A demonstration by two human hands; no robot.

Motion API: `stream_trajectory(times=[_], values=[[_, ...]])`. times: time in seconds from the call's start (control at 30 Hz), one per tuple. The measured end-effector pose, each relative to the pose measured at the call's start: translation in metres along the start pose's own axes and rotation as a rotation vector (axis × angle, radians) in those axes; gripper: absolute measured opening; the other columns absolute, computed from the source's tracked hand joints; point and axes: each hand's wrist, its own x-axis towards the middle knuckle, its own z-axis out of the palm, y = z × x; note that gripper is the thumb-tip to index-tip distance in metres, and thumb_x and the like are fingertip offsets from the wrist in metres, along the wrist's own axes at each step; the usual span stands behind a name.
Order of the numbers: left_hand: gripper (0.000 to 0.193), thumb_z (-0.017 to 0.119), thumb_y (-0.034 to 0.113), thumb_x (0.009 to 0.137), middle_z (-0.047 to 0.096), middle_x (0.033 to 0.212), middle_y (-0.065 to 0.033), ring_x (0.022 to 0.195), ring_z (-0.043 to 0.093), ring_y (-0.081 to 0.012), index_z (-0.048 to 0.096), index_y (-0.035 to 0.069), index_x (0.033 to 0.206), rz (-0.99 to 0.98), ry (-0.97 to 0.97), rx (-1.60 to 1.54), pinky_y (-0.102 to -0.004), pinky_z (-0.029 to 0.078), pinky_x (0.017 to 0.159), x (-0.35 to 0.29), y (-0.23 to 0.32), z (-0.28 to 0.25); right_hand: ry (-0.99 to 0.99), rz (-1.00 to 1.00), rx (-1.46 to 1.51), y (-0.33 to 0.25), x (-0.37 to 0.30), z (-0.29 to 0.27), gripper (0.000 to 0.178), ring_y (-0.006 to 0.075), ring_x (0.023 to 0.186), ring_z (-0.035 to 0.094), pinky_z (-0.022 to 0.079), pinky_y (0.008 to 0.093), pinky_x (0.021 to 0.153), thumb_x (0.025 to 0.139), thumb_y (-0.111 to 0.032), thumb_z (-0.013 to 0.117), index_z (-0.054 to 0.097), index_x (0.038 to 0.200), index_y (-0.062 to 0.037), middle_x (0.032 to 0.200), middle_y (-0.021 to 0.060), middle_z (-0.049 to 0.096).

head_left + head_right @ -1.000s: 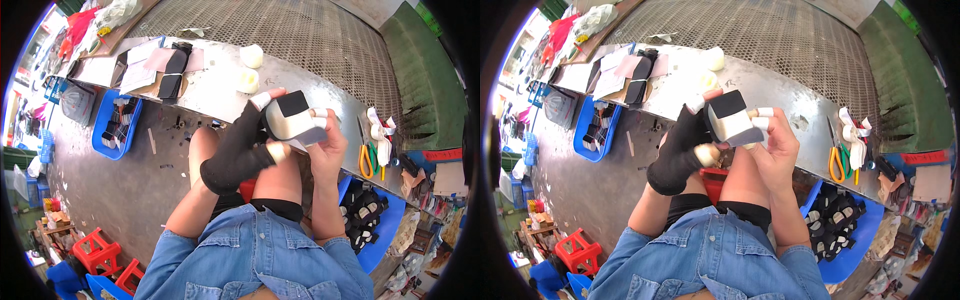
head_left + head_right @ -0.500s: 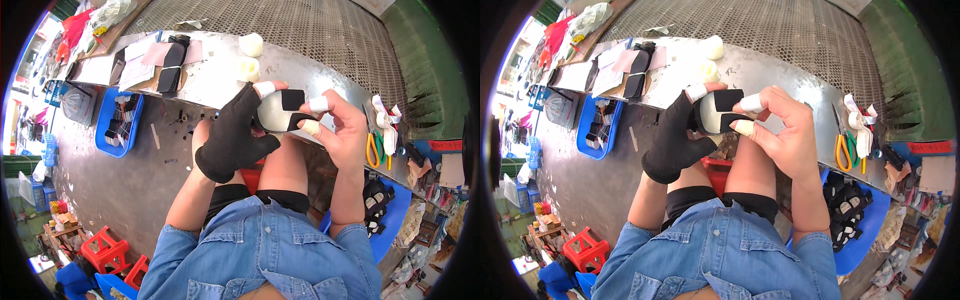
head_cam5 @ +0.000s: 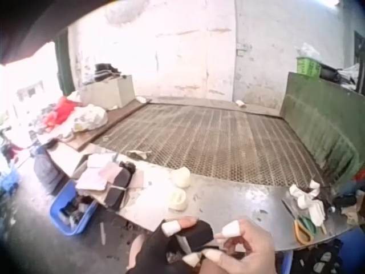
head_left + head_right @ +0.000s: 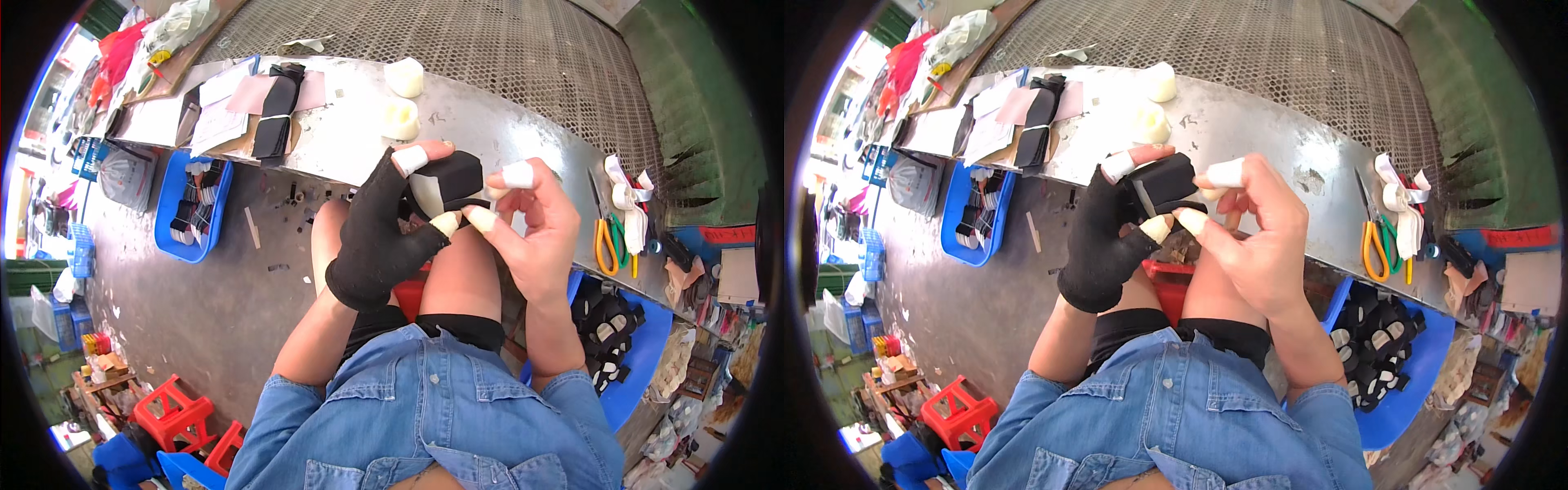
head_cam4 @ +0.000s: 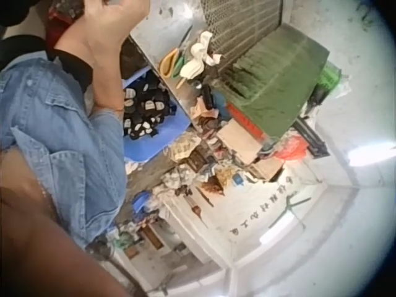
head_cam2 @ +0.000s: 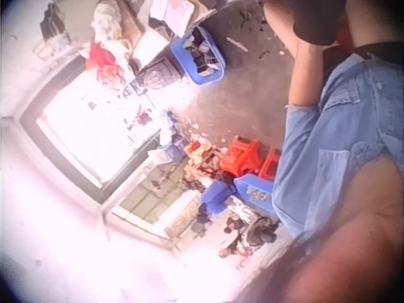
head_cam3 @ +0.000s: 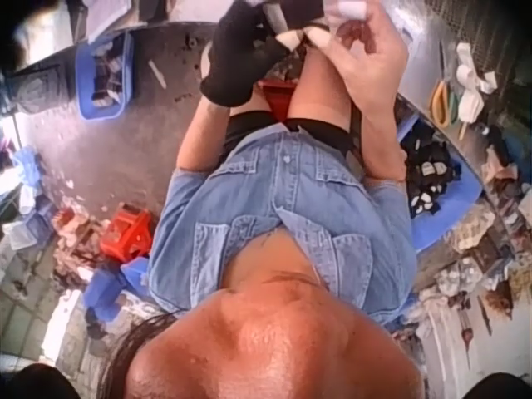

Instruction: The person is manually assembling shoe components by inserting foam pieces into outer fabric shells.

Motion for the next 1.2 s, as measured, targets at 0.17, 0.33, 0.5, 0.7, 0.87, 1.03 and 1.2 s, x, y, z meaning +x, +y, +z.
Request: stream_trajectory(times=[0.17, 0.33, 0.5, 0.7, 0.87, 1.03, 1.2], values=[[0.057, 0.070, -0.003, 0.070, 0.055, 0.120, -0.0084, 0.100, 0.058, -0.0156, 0.054, 0.007, 0.124, 0.016, -0.004, 0.046, -0.0270, 0.049, 0.079, 0.004, 0.007, -0.002, -0.011, 0.116, 0.289, 0.018, -0.007, -0.001, 0.015, 0.0064, 0.074, 0.056, 0.045, 0.0210, 0.064, 0.079, 0.002, 0.073, 0.062, 0.089, -0.0011, 0.084, 0.0006, 0.060], [0.051, 0.067, -0.005, 0.071, 0.055, 0.121, -0.0089, 0.103, 0.057, -0.0182, 0.057, 0.007, 0.120, 0.154, -0.011, 0.064, -0.0295, 0.049, 0.082, 0.006, 0.003, -0.002, 0.011, 0.176, 0.341, 0.012, -0.004, 0.001, 0.015, 0.0060, 0.075, 0.056, 0.045, 0.0210, 0.066, 0.077, 0.001, 0.074, 0.062, 0.086, -0.0008, 0.084, 0.0002, 0.060], [0.044, 0.066, -0.004, 0.075, 0.054, 0.123, -0.0120, 0.108, 0.055, -0.0215, 0.056, 0.006, 0.117, 0.096, 0.044, -0.017, -0.0318, 0.047, 0.088, 0.000, -0.008, -0.002, -0.009, 0.177, 0.308, 0.013, 0.005, 0.011, 0.018, 0.0061, 0.069, 0.048, 0.040, 0.0217, 0.060, 0.073, -0.002, 0.077, 0.061, 0.080, 0.0001, 0.076, -0.0025, 0.051], [0.044, 0.066, -0.001, 0.079, 0.052, 0.120, -0.0100, 0.110, 0.052, -0.0185, 0.053, 0.006, 0.121, 0.066, -0.003, -0.135, -0.0313, 0.044, 0.093, 0.001, -0.007, 0.000, -0.094, 0.067, 0.178, 0.015, 0.011, 0.000, 0.013, 0.0071, 0.069, 0.049, 0.038, 0.0230, 0.060, 0.078, -0.006, 0.074, 0.064, 0.082, 0.0019, 0.076, 0.0003, 0.050], [0.058, 0.067, 0.001, 0.079, 0.051, 0.118, -0.0052, 0.109, 0.051, -0.0150, 0.046, 0.008, 0.132, -0.184, 0.205, -0.397, -0.0308, 0.043, 0.094, -0.005, 0.003, 0.014, 0.134, 0.161, 0.348, 0.013, -0.013, 0.026, 0.036, 0.0117, 0.088, 0.057, 0.045, 0.0223, 0.073, 0.082, -0.008, 0.069, 0.062, 0.116, 0.0023, 0.098, 0.0068, 0.061], [0.066, 0.072, 0.008, 0.077, 0.059, 0.120, -0.0095, 0.112, 0.056, -0.0170, 0.045, 0.006, 0.137, -0.203, 0.022, -0.177, -0.0317, 0.045, 0.095, 0.001, -0.007, -0.002, -0.003, -0.135, 0.039, 0.025, -0.003, 0.010, 0.049, 0.0217, 0.095, 0.059, 0.046, 0.0339, 0.086, 0.080, -0.011, 0.069, 0.057, 0.125, 0.0047, 0.107, 0.0125, 0.062], [0.071, 0.080, 0.011, 0.069, 0.063, 0.119, -0.0121, 0.107, 0.063, -0.0245, 0.049, 0.005, 0.133, 0.029, 0.046, 0.088, -0.0348, 0.050, 0.089, 0.000, -0.023, 0.004, -0.020, -0.147, 0.085, 0.022, 0.001, 0.012, 0.043, 0.0221, 0.101, 0.060, 0.045, 0.0331, 0.091, 0.084, -0.013, 0.065, 0.058, 0.122, 0.0065, 0.110, 0.0148, 0.063]])
